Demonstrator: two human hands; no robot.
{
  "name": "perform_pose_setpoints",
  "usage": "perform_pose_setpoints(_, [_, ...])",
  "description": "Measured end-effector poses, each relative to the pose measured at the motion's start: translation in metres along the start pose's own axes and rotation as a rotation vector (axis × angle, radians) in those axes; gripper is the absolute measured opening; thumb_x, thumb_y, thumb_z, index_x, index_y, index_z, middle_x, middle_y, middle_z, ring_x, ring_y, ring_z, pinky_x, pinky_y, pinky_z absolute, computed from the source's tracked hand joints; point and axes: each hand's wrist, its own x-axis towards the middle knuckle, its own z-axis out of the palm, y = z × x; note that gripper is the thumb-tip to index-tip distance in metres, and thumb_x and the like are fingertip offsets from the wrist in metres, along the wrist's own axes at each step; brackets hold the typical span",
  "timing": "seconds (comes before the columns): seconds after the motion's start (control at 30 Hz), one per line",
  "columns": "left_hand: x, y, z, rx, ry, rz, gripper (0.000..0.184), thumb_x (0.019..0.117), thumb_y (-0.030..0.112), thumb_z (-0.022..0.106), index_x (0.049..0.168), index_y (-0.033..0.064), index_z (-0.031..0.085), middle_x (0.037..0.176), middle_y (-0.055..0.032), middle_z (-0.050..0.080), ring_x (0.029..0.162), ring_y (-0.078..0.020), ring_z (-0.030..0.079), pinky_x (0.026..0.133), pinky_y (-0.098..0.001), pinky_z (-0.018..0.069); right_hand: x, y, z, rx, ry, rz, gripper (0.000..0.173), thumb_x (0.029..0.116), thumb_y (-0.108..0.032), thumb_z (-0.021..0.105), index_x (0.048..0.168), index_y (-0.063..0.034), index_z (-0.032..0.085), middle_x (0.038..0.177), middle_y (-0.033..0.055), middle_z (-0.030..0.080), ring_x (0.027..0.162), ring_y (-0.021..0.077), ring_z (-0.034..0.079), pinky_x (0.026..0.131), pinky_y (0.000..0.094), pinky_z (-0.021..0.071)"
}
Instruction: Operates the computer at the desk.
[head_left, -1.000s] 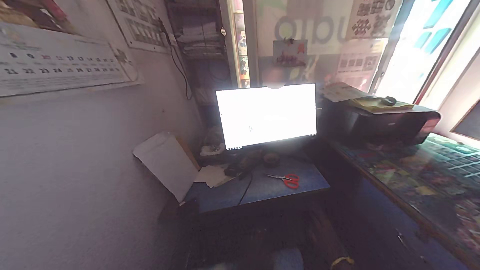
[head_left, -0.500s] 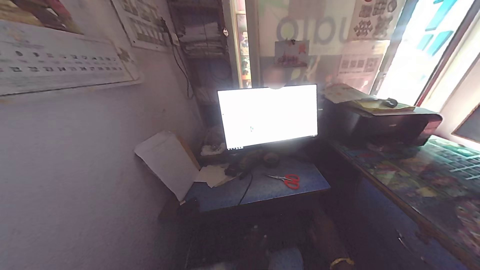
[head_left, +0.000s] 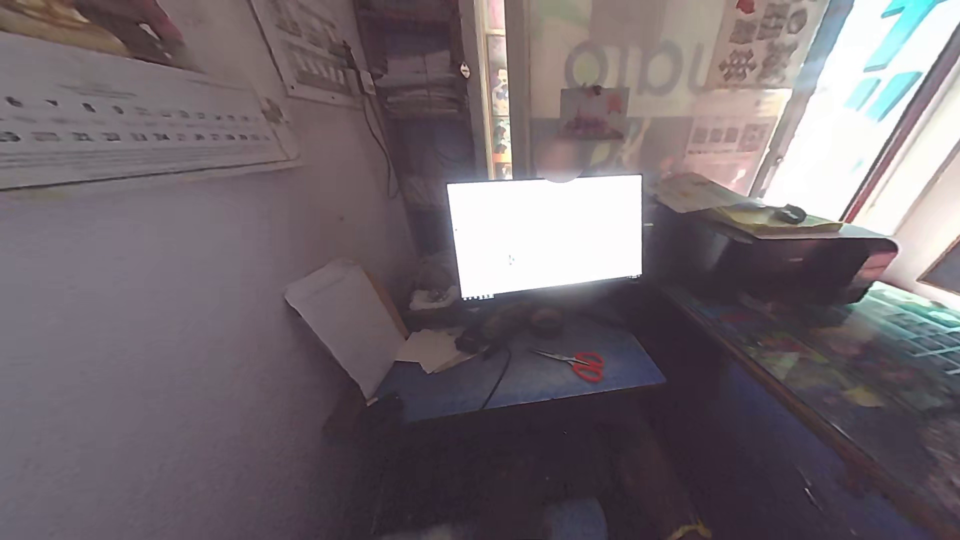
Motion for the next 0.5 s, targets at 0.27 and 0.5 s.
perform_pose_setpoints(0.27, [-0.003, 0.0, -0.001, 0.005, 0.046, 0.052, 0.052, 0.1036, 0.046, 0.048, 0.147, 0.0184, 0.056, 0.16, -0.0117, 0.044, 0.15, -0.0324, 0.038, 0.123, -0.0545, 0.0272, -0.002, -0.001, -0.003, 0.041, -0.02, 0.002, 0.049, 0.0996, -0.029, 0.059, 0.143, -0.0072, 0.059, 0.153, 0.0199, 0.05, 0.144, 0.0345, 0.047, 0.119, 0.0465, 0.0389])
perform_pose_setpoints(0.5, [-0.001, 0.018, -0.042, -0.059, -0.037, 0.041, 0.051, 0.1029, 0.042, 0.046, 0.148, 0.0194, 0.056, 0.16, -0.0092, 0.044, 0.15, -0.0334, 0.037, 0.124, -0.0553, 0.0239, -0.005, -0.002, -0.001, 0.021, 0.084, -0.101, 0.045, 0.0978, -0.027, 0.061, 0.138, -0.0059, 0.064, 0.149, 0.0199, 0.055, 0.139, 0.036, 0.052, 0.114, 0.0475, 0.0446])
